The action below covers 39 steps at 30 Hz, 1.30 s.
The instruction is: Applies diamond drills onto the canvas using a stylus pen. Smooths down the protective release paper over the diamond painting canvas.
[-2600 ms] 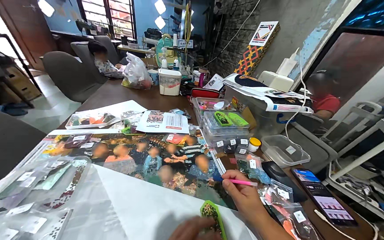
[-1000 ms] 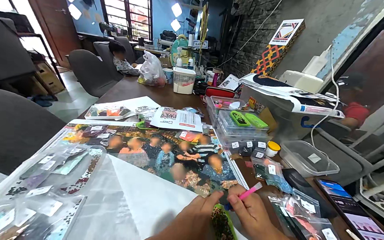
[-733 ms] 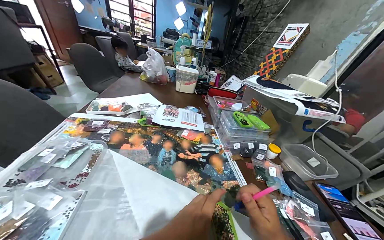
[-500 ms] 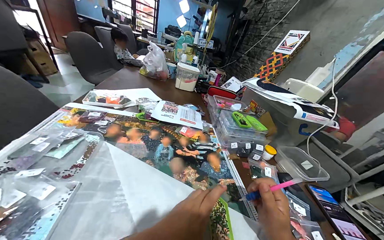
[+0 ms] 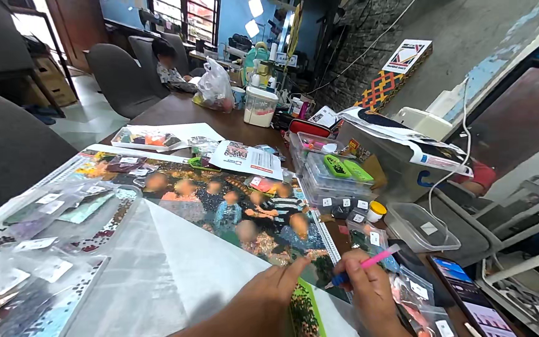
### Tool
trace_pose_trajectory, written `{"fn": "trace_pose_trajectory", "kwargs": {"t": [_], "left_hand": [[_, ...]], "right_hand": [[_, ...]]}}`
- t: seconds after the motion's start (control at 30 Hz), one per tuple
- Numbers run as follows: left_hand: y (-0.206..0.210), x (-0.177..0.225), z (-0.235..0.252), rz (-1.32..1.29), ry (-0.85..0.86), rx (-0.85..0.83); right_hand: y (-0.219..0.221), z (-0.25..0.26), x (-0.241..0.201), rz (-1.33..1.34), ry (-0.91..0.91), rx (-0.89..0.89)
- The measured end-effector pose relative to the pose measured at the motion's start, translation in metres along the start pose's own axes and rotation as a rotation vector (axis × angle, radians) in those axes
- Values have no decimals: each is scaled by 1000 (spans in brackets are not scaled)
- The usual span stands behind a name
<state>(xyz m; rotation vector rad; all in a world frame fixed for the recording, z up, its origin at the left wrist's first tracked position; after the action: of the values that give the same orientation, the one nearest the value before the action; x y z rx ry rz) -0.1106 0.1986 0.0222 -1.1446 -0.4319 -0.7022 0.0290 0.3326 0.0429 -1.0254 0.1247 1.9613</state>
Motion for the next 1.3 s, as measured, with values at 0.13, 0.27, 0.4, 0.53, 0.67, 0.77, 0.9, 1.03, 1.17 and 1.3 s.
{"fn": "trace_pose_trajectory", "kwargs": {"t": [0.13, 0.27, 0.4, 0.53, 0.67, 0.77, 0.9, 1.03, 1.17, 1.3], "left_hand": [[1, 0, 0, 49, -11, -15], [1, 1, 0, 63, -30, -49], [0, 1, 0, 58, -48, -74], [0, 1, 0, 67, -50, -82], [2, -1, 0, 78, -49, -72], [2, -1, 0, 79, -47, -77], [2, -1, 0, 93, -35, -72], [2, 0, 0, 98, -43, -85], [2, 0, 0, 99, -42, -78], [2, 0, -1, 107, -34, -67]], "right_hand": [[14, -3, 3, -2, -23, -111], [21, -5, 4, -39, -72, -156], [24, -5, 4, -128, -98, -165], [25, -5, 6, -158, -103, -162], [26, -5, 6, -155, -108, -170], [26, -5, 6, -167, -105, -168], [26, -5, 7, -175, -98, -174], [25, -4, 7, -168, -102, -170], [26, -5, 7, -154, -104, -175], [27, -5, 7, -168, -107, -187]]}}
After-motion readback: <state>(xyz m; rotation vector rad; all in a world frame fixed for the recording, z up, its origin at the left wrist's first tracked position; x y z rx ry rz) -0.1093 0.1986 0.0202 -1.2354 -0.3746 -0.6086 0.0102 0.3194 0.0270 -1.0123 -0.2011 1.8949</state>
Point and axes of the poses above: each hand's wrist, its own z-axis towards the middle knuckle, its own y-axis out of the palm, x = y × z, the point moved 5 cm from there along z, towards the middle knuckle, and after that the axes turned 3 degrees about -y, right-handed, at the moved point
